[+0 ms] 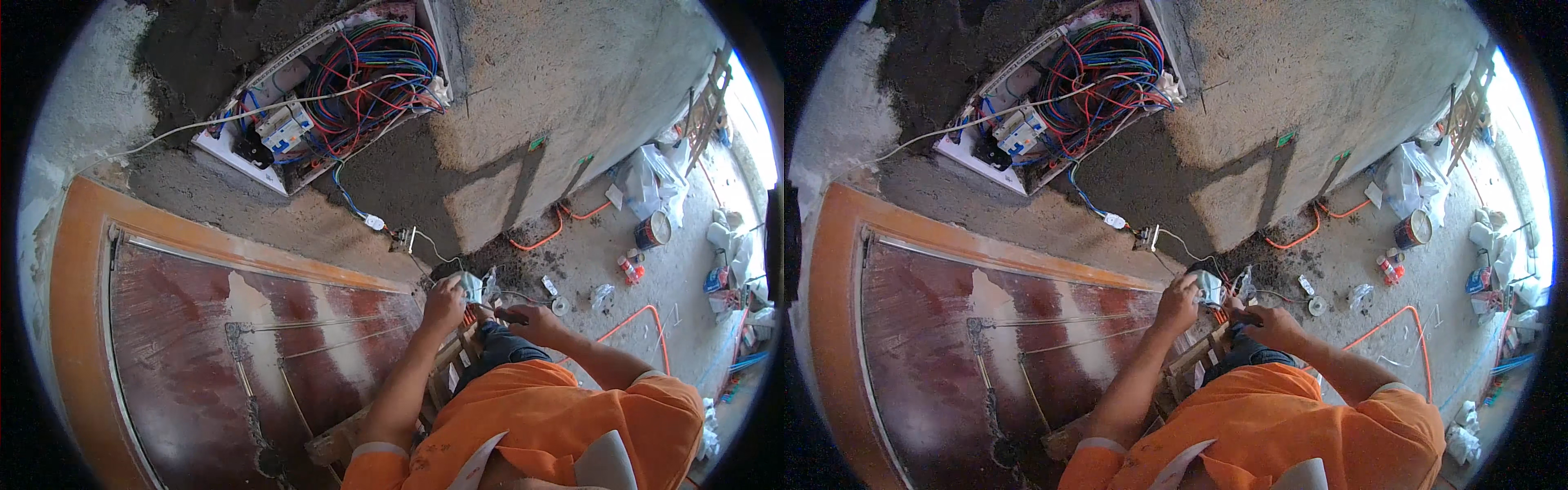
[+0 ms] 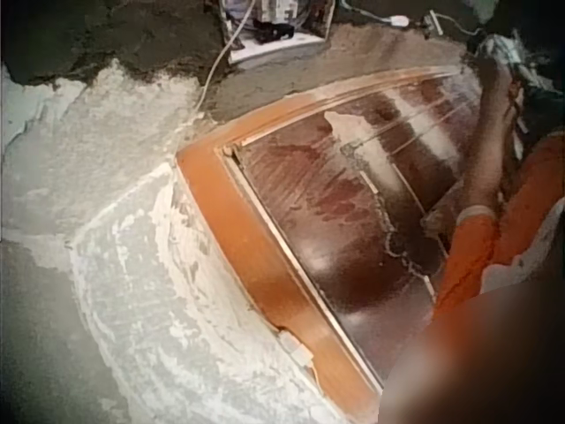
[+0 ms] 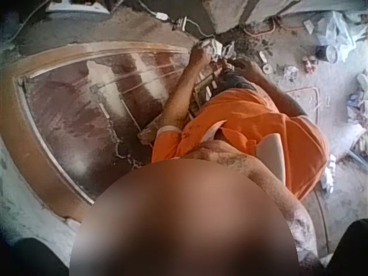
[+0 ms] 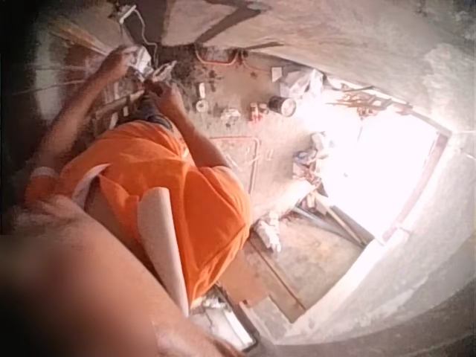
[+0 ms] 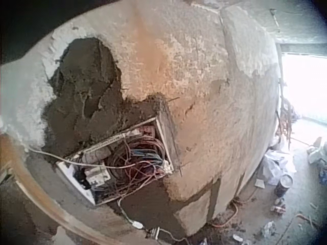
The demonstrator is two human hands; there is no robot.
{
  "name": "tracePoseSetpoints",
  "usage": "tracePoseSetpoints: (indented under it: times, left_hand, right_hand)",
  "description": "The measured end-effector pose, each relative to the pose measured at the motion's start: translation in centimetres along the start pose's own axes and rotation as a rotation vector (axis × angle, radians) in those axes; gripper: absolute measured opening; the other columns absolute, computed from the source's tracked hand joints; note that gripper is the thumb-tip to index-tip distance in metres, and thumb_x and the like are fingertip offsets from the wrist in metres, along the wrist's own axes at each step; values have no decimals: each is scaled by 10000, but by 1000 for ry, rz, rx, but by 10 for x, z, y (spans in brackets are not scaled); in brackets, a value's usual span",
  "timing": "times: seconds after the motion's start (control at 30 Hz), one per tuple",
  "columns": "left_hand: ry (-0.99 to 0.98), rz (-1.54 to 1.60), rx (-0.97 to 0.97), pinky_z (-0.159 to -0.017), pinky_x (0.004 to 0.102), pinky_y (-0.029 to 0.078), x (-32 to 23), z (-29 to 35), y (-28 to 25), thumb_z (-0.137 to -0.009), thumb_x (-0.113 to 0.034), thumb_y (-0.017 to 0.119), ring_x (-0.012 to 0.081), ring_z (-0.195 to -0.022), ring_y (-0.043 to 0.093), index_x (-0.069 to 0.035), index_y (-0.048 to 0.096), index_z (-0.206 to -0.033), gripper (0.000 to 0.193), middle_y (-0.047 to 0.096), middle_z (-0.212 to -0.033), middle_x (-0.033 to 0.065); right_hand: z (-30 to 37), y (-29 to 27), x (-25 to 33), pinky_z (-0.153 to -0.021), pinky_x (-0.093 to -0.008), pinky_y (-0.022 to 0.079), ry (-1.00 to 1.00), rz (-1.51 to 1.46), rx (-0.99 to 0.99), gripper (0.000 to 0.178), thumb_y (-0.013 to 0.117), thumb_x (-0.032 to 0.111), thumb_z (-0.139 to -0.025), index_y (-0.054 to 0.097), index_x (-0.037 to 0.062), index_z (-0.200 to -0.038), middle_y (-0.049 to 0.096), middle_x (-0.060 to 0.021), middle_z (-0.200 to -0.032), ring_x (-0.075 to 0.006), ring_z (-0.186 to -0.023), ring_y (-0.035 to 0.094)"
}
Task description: Wiring and securing components inside an electrical circuit breaker box using a screwdriver.
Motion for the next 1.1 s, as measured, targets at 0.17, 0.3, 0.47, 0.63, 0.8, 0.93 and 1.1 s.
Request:
tracePoseSetpoints:
  times: [0.17, 0.3, 0.47, 0.63, 0.8, 0.93, 1.1]
  left_hand:
    - [-180, 195, 257, -785, 452, 475, 10, 33, 2, -753, -70, 552, 382, -901, 593, 10, 546, -989, 249, 619, -963, 203]
    - [-275, 241, 529, -752, 470, 469, 2, 67, 2, -789, -77, 517, 393, -865, 592, -5, 516, -961, 187, 614, -914, 214]
    - [-182, 191, 358, -736, 481, 470, 2, 99, -9, -813, -92, 500, 404, -820, 587, -26, 514, -922, 128, 608, -834, 194]
    - [-925, 217, 285, -802, 475, 465, 75, 159, -16, -851, -183, 511, 403, -926, 591, -23, 536, -1118, 312, 616, -990, 241]
    - [-834, 54, 359, -814, 477, 463, 76, 161, -7, -869, -259, 512, 414, -957, 586, -38, 481, -1238, 431, 599, -1049, 268]
    - [-802, 6, 358, -826, 480, 454, 68, 135, -12, -871, -256, 522, 420, -982, 568, -11, 449, -1249, 456, 586, -1068, 269]
    - [-689, -24, 284, -777, 471, 474, 45, 113, -21, -871, -229, 504, 403, -909, 594, 6, 474, -1189, 396, 614, -982, 258]
  right_hand:
    - [6, -6, 19, -709, -413, 499, -94, 56, 70, 413, 643, 267, -760, 602, 108, -1139, 656, -171, -868, -324, -789, 642]
    - [6, -9, 15, -717, -412, 500, -154, 114, 172, 378, 652, 274, -756, 629, 160, -1115, 662, -141, -872, -318, -784, 641]
    - [3, -32, 22, -767, -366, 495, -212, 97, 267, 351, 647, 228, -768, 638, 189, -1117, 666, -110, -945, -264, -829, 643]
    - [-6, -104, -4, -740, -294, 476, -105, -264, -216, 350, 608, 98, -805, 605, 78, -1155, 657, -50, -903, -136, -788, 590]
    - [-14, -187, 42, -629, -242, 445, -157, -369, -560, 385, 637, 133, -804, 573, 39, -1172, 588, 3, -865, -83, -716, 522]
    - [-35, -246, 163, -631, -275, 455, -463, 24, -783, 372, 651, 168, -788, 578, 96, -1146, 616, -43, -755, -89, -673, 528]
    - [-80, -303, 232, -661, -369, 508, -640, 356, -910, 344, 635, 248, -773, 611, 186, -1111, 667, -100, -783, -247, -691, 646]
Point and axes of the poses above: each hand's wrist, its own z-axis away from the middle knuckle, its own y-axis out of the palm, x = y × z, the point moved 5 cm from there along -z, towards the middle knuckle
